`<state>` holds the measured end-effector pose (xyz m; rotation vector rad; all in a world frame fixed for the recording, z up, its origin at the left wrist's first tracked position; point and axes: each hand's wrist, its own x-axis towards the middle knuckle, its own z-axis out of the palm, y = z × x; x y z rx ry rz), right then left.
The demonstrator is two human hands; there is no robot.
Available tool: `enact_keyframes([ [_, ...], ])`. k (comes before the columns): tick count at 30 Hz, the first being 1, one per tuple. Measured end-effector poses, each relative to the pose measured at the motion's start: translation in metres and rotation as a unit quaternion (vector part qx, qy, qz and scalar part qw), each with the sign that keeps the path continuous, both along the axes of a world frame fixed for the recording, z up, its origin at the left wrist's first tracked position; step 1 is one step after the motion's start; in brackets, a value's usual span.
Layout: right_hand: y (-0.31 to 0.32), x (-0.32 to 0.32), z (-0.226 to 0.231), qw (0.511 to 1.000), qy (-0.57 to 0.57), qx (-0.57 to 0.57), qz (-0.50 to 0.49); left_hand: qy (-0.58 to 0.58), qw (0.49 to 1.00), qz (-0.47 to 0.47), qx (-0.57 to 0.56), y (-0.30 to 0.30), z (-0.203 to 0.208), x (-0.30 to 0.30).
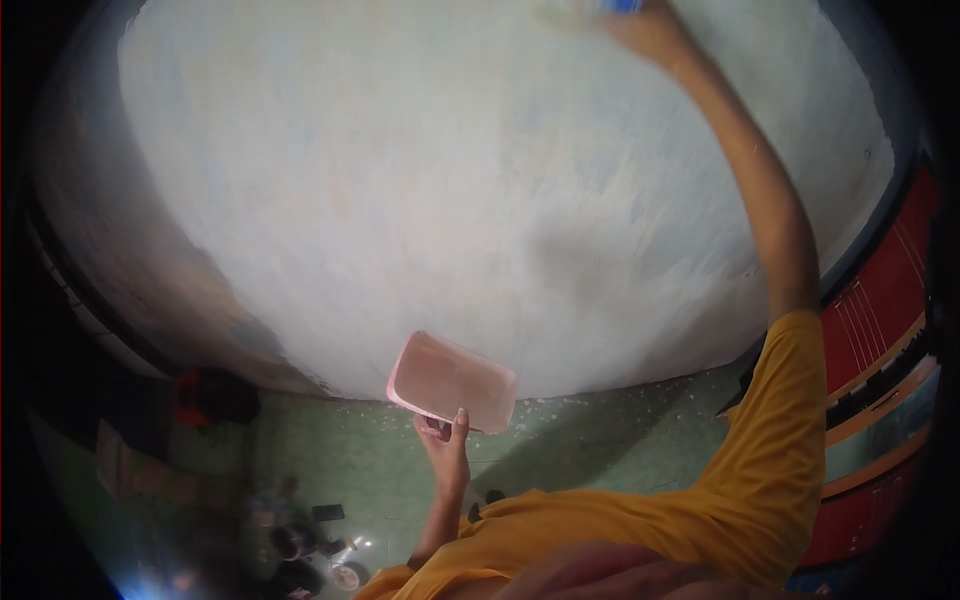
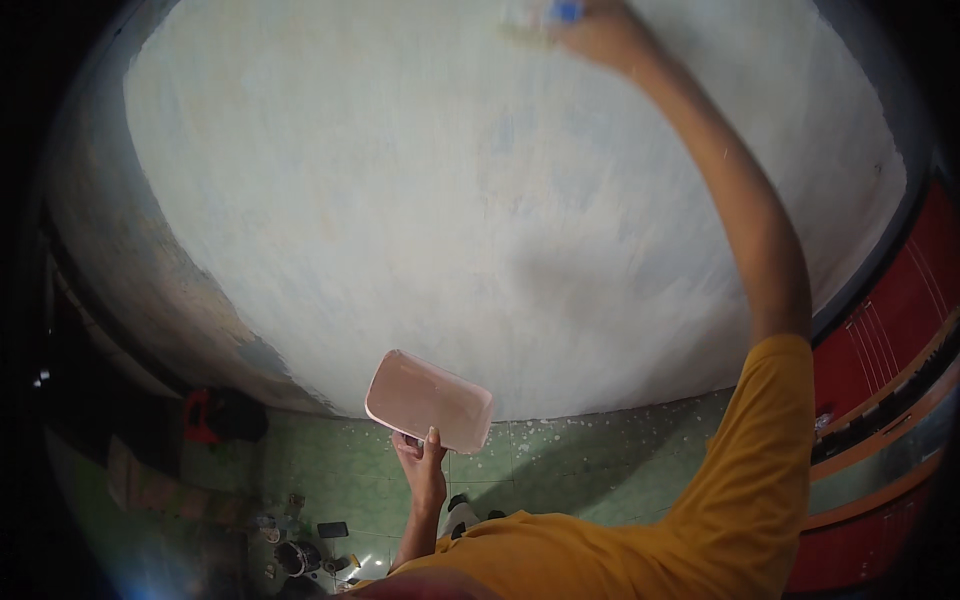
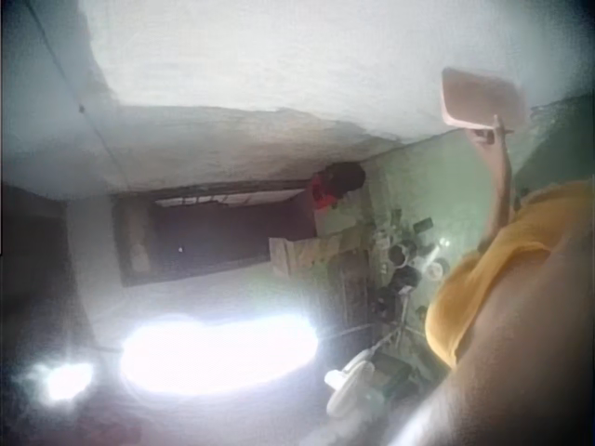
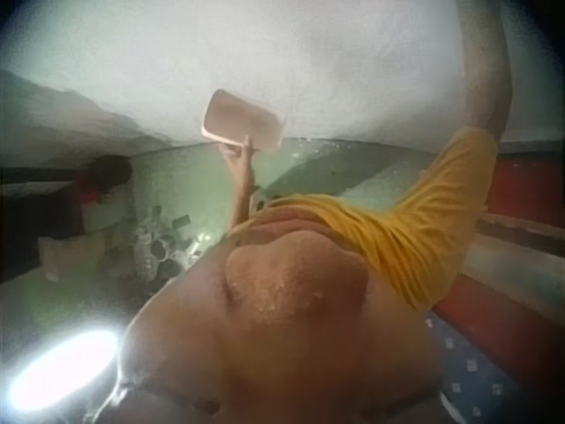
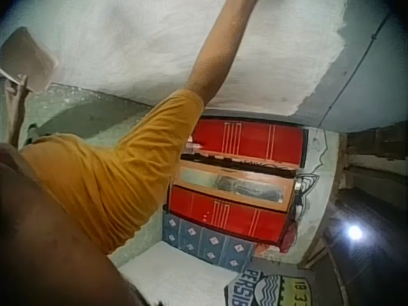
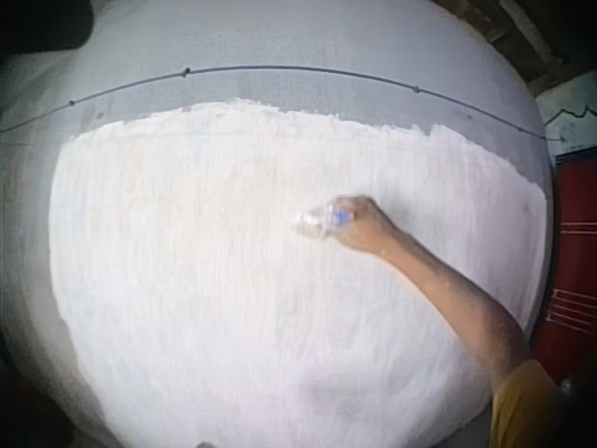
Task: The person applies paint to an interior wall using a brush, dipping the brush into a tray held in their other hand.
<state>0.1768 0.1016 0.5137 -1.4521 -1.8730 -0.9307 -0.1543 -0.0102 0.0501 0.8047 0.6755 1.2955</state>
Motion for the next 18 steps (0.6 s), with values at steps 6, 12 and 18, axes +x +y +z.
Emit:
enact_keyframes([
  [6,-0.011,-0.027,0.013,0.968,-0.155,0.187,-0.062,0.027,0.999,-0.011,0.031,0.003,-0.005,-0.003],
  [12,0.018,-0.03,-0.235,0.955,-0.294,0.033,-0.03,0.025,0.999,0.001,-0.02,0.018,-0.002,-0.018],
  [18,0.002,-0.029,-0.258,0.973,-0.089,-0.211,0.041,0.031,0.999,-0.008,0.012,0.047,0.018,-0.032],
])
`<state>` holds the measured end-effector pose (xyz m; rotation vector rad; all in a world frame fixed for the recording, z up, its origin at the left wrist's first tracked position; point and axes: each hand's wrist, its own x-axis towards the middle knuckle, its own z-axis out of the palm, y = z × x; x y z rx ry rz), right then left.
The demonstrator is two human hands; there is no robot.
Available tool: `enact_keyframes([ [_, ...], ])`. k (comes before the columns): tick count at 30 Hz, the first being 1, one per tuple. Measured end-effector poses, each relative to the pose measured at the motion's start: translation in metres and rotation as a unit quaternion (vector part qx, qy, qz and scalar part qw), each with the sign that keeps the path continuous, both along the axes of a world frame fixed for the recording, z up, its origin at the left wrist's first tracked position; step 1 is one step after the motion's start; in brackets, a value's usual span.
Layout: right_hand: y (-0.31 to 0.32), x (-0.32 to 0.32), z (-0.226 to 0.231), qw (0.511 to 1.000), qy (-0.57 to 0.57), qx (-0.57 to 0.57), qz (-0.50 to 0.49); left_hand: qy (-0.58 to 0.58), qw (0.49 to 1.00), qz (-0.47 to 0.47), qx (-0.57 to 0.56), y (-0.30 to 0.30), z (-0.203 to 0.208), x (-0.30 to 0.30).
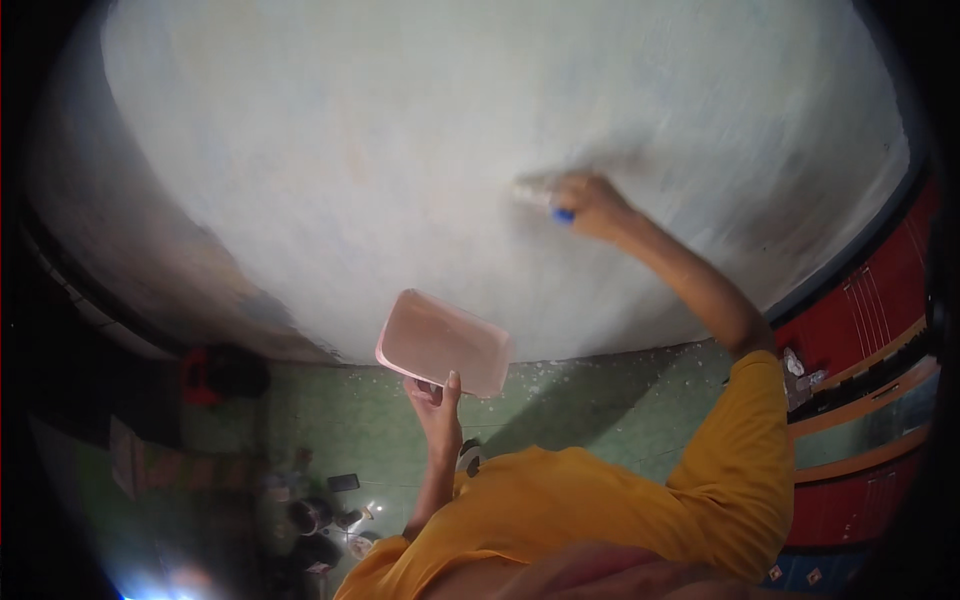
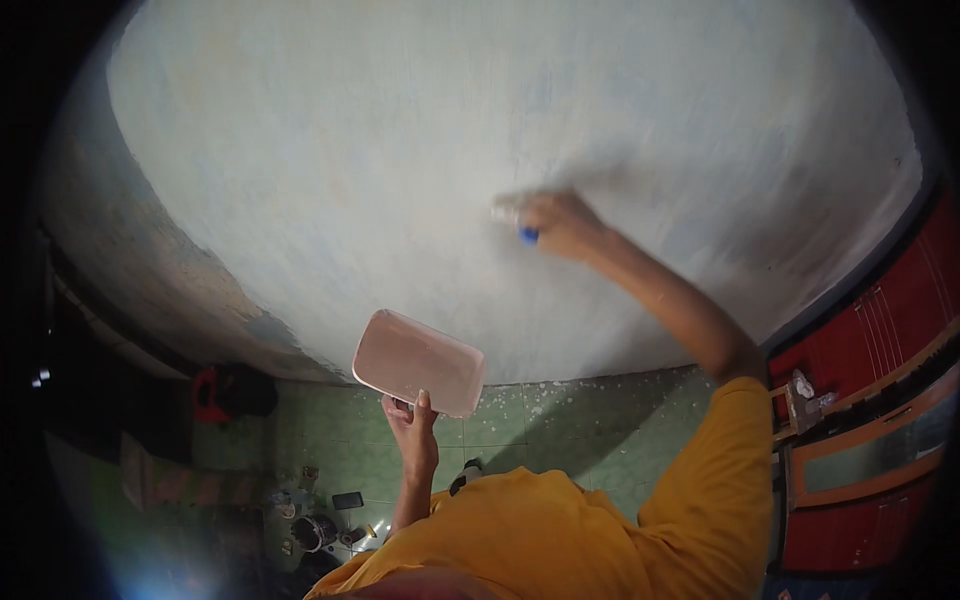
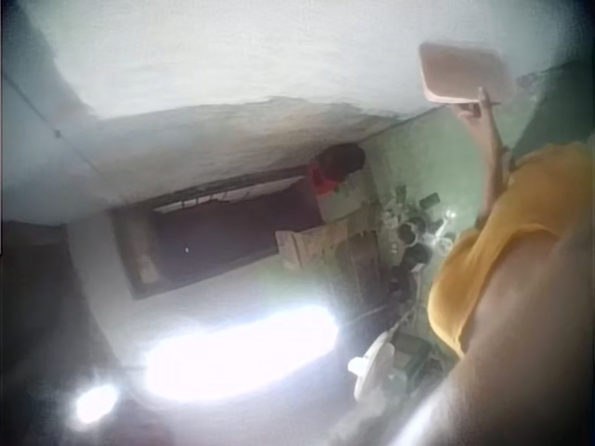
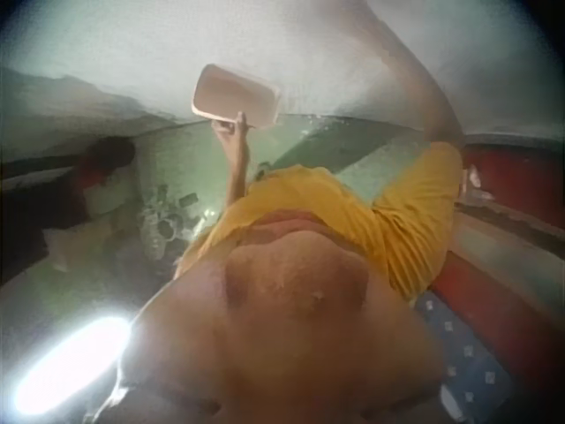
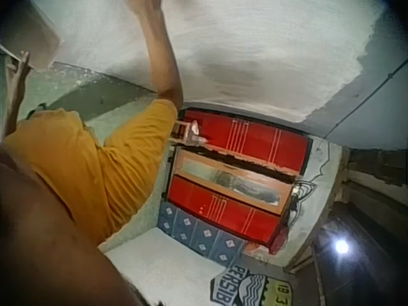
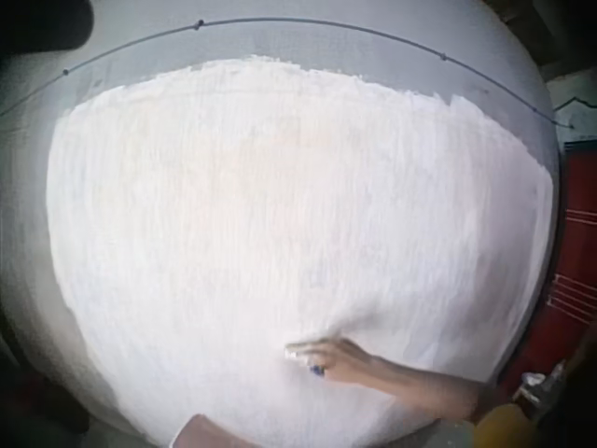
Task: The person applies paint to an interior wall using a brush, dipping the brush into a tray held in their other hand.
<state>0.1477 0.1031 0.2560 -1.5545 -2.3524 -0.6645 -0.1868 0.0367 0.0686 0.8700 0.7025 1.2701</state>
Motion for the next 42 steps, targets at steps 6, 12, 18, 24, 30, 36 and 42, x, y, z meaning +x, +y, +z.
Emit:
enact_keyframes([
  [6,0.006,0.004,0.186,0.952,-0.041,0.236,-0.192,0.006,1.0,-0.004,0.015,0.025,0.002,-0.009],
  [12,0.015,-0.006,0.073,0.929,-0.125,0.338,-0.087,-0.002,0.999,-0.044,0.017,0.04,0.004,-0.016],
  [18,0.004,-0.019,-0.115,0.99,-0.007,0.107,-0.095,-0.011,0.998,-0.067,-0.016,0.057,0.01,-0.025],
  [24,0.005,0.005,0.026,0.988,0.12,0.098,0.0,0.006,0.997,-0.073,0.003,0.064,0.006,-0.031],
  [30,0.012,-0.051,0.131,0.931,0.032,0.363,0.005,-0.007,0.996,-0.087,-0.02,0.07,0.0,-0.032],
  [36,0.017,-0.03,-0.084,0.967,-0.032,0.233,-0.1,-0.007,0.995,-0.096,-0.019,0.069,0.001,-0.033],
  [42,-0.007,-0.083,-0.153,0.949,0.266,0.128,-0.109,0.023,0.995,-0.097,0.011,0.074,-0.005,-0.037],
])
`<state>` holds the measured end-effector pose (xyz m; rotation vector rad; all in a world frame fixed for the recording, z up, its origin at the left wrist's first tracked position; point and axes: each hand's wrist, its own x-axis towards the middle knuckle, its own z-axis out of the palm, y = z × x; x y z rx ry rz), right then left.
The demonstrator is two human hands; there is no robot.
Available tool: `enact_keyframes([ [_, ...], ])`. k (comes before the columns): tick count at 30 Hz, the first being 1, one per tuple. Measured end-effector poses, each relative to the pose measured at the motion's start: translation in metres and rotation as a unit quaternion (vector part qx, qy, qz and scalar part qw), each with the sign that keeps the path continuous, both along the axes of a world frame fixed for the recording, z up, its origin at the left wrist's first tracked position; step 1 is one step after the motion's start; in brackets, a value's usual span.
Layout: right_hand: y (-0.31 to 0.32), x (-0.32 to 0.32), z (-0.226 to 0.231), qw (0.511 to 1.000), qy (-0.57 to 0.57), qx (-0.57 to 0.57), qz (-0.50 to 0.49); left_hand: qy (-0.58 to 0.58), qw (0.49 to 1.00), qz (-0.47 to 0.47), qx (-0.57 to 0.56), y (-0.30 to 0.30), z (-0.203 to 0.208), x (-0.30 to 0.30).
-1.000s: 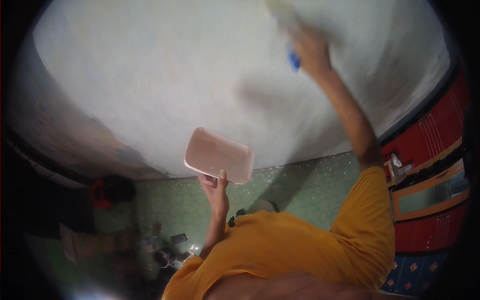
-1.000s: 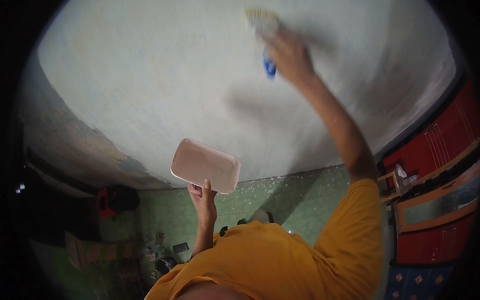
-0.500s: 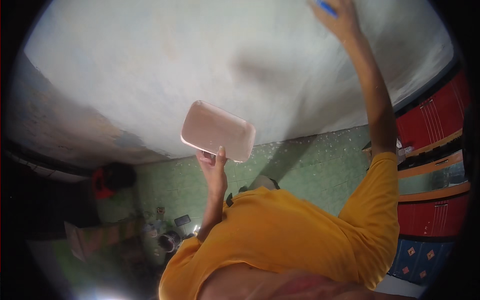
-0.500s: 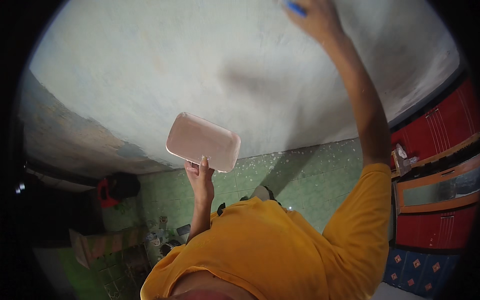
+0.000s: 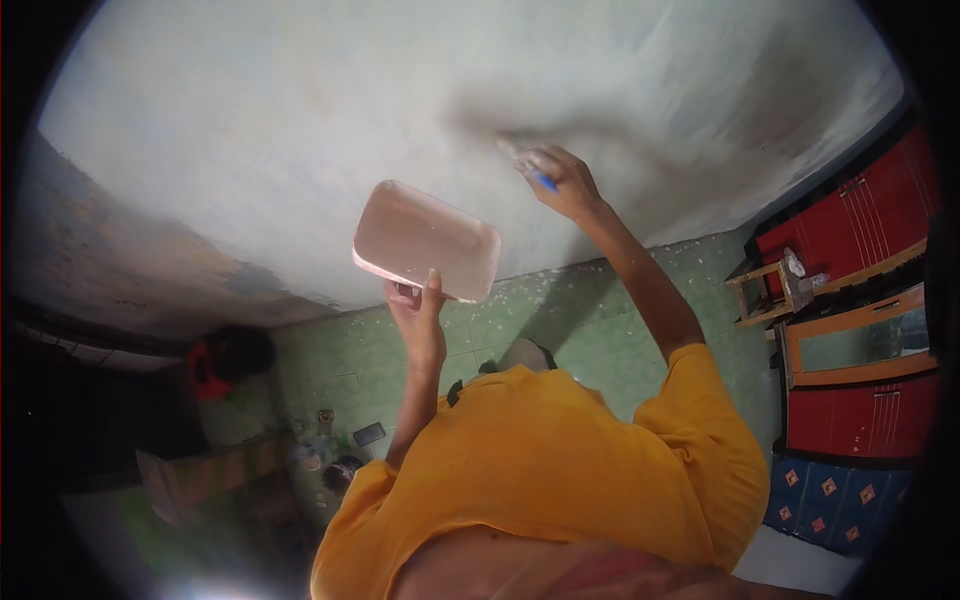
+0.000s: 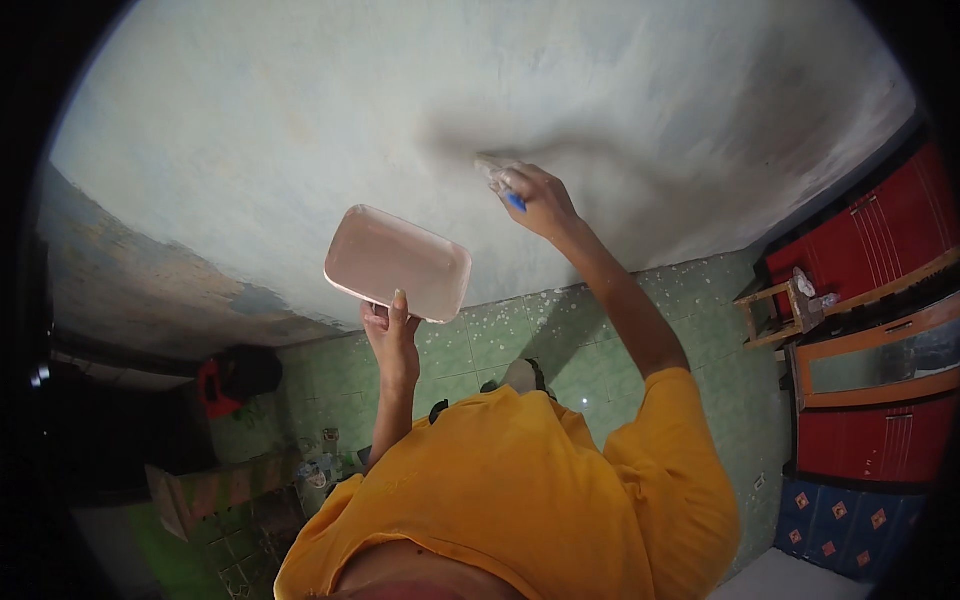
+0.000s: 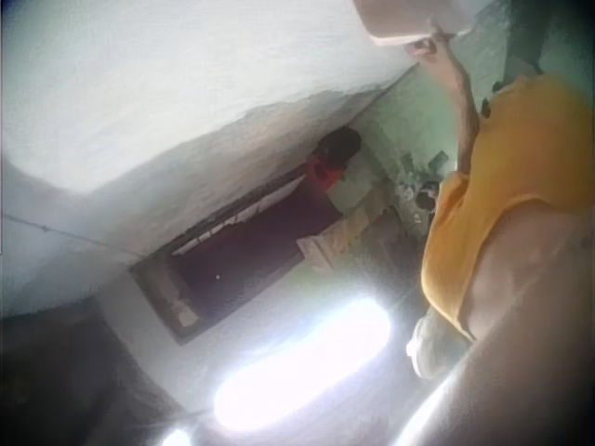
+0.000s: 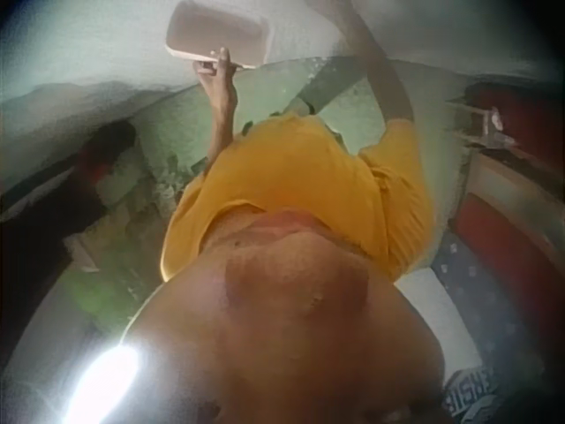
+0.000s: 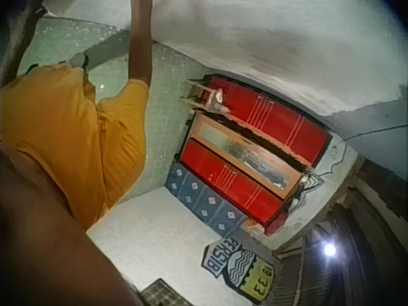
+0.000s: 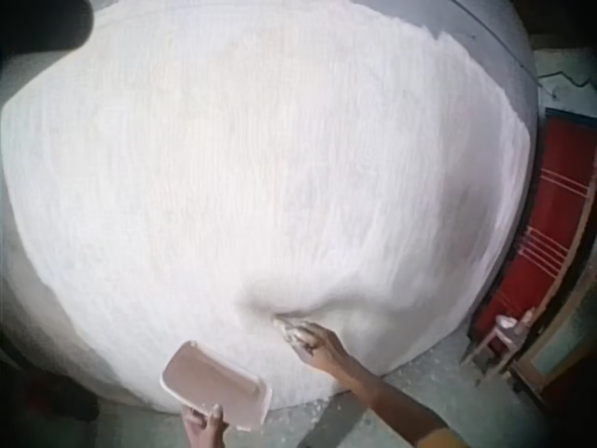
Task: The person applies paint to an interior wall using a brush, dipping the brush into a tray held in their other hand.
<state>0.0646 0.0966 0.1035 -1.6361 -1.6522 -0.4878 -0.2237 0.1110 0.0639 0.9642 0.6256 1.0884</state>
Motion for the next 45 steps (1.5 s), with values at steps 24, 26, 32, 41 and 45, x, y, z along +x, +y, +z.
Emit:
enact_keyframes([
  [24,-0.05,-0.138,-0.008,0.922,0.364,0.036,-0.124,-0.031,0.992,0.018,0.125,-0.011,-0.035,0.024],
  [26,-0.057,-0.135,-0.005,0.945,0.297,0.005,-0.135,-0.038,0.991,0.021,0.128,-0.017,-0.041,0.031],
  [32,-0.099,-0.121,-0.009,0.865,0.475,0.115,-0.117,-0.044,0.993,0.032,0.102,-0.04,-0.034,0.037],
  [41,-0.144,-0.071,-0.053,0.514,0.822,0.245,0.022,-0.084,0.995,0.059,0.017,-0.071,-0.025,0.062],
  [45,-0.154,-0.066,-0.063,0.421,0.869,0.242,0.101,-0.075,0.995,0.069,0.015,-0.084,-0.014,0.071],
])
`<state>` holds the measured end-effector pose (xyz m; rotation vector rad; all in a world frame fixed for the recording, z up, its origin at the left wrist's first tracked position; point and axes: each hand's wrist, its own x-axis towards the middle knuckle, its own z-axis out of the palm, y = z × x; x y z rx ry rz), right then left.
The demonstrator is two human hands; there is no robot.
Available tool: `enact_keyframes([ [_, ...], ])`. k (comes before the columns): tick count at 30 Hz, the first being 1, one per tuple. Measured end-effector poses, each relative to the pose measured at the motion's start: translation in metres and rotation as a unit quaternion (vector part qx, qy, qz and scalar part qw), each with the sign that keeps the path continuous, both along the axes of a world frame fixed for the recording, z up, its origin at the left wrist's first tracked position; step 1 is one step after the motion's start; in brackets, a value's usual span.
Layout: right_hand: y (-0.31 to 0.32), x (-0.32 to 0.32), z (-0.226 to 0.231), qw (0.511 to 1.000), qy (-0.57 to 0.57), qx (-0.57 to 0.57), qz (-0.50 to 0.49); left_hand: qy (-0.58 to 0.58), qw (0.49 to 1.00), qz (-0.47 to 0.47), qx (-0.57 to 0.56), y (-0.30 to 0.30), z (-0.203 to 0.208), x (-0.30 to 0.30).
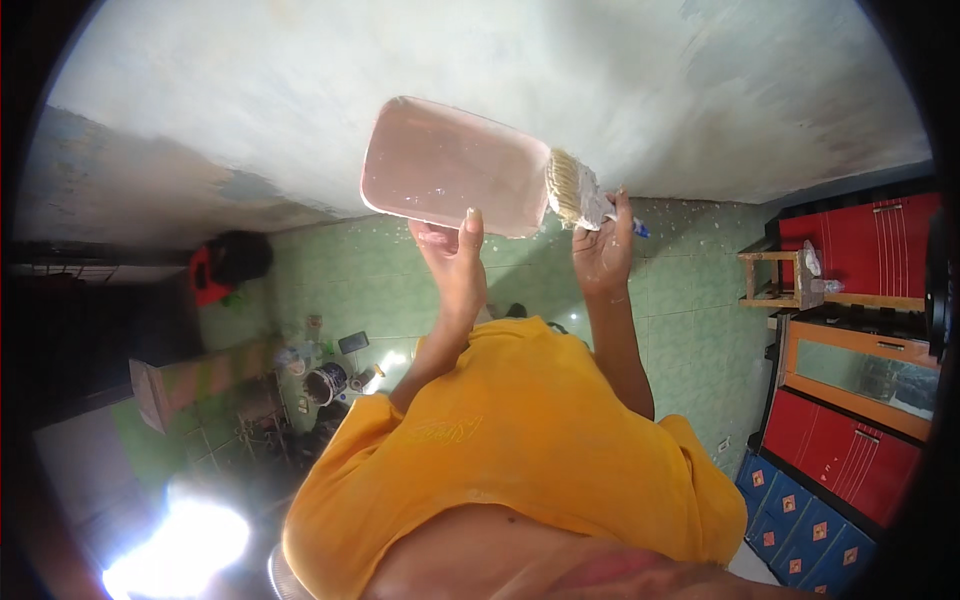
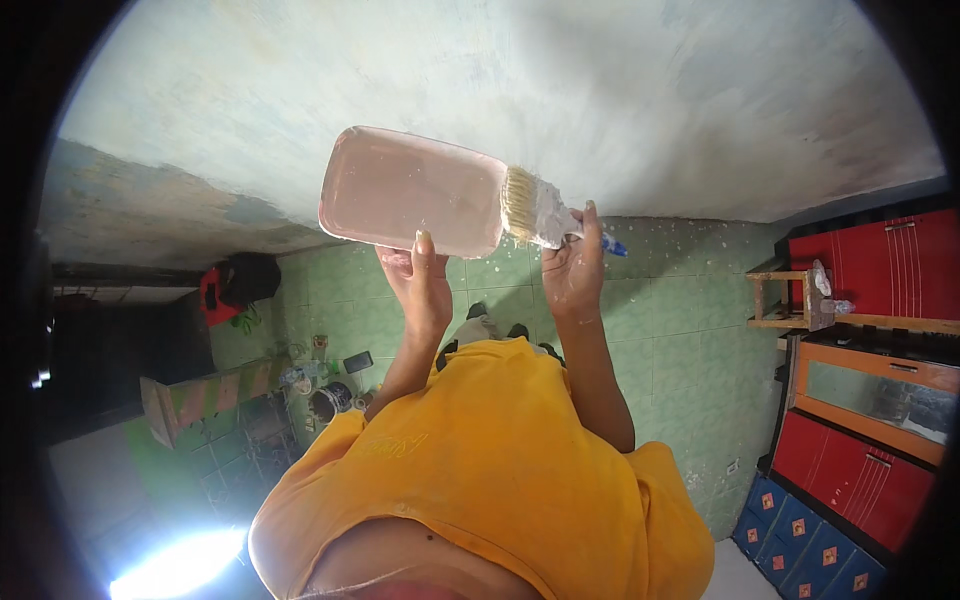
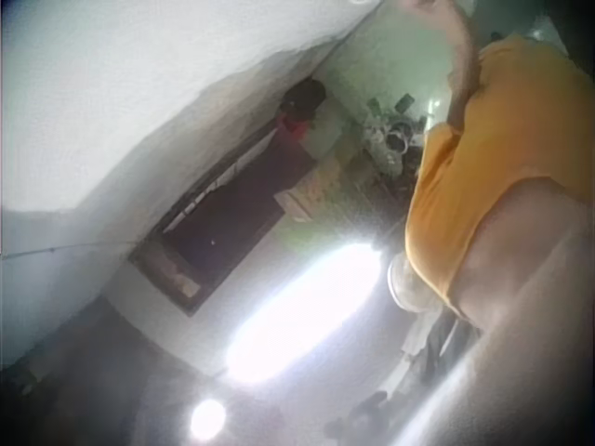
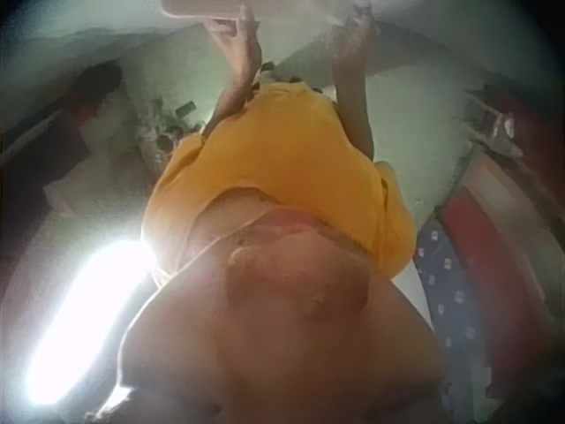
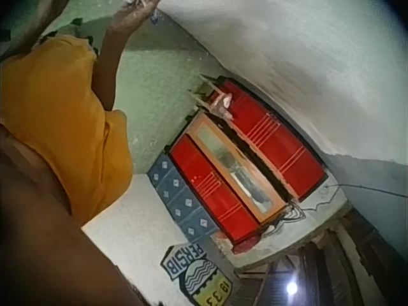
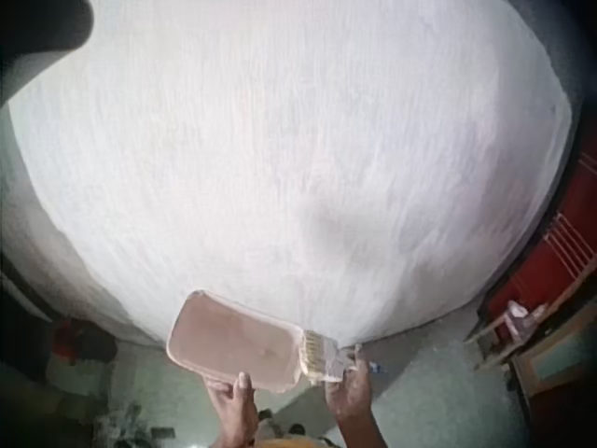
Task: The person applies paint to an interior wall using a brush, dipping the brush into a tray held in their other hand.
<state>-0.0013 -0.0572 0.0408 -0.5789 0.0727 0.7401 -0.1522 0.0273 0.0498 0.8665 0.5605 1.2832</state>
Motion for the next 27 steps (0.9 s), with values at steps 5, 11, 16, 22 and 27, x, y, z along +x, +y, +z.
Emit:
enact_keyframes([
  [5,-0.01,0.023,-0.018,0.996,0.042,0.046,0.067,0.032,0.999,-0.018,0.002,-0.015,-0.002,-0.01],
  [11,0.048,0.076,0.106,0.948,-0.316,-0.027,-0.026,0.015,0.999,-0.008,-0.03,-0.022,0.004,-0.017],
  [16,0.126,0.073,0.249,0.582,-0.788,-0.029,-0.199,0.004,0.999,0.021,-0.03,-0.009,0.006,-0.023],
  [22,0.201,0.098,0.217,0.149,-0.946,-0.14,-0.252,0.008,0.999,0.053,0.006,0.019,0.006,-0.036],
  [27,0.203,0.087,0.113,0.136,-0.965,-0.174,-0.143,0.009,0.997,0.076,0.0,0.041,0.0,-0.062],
])
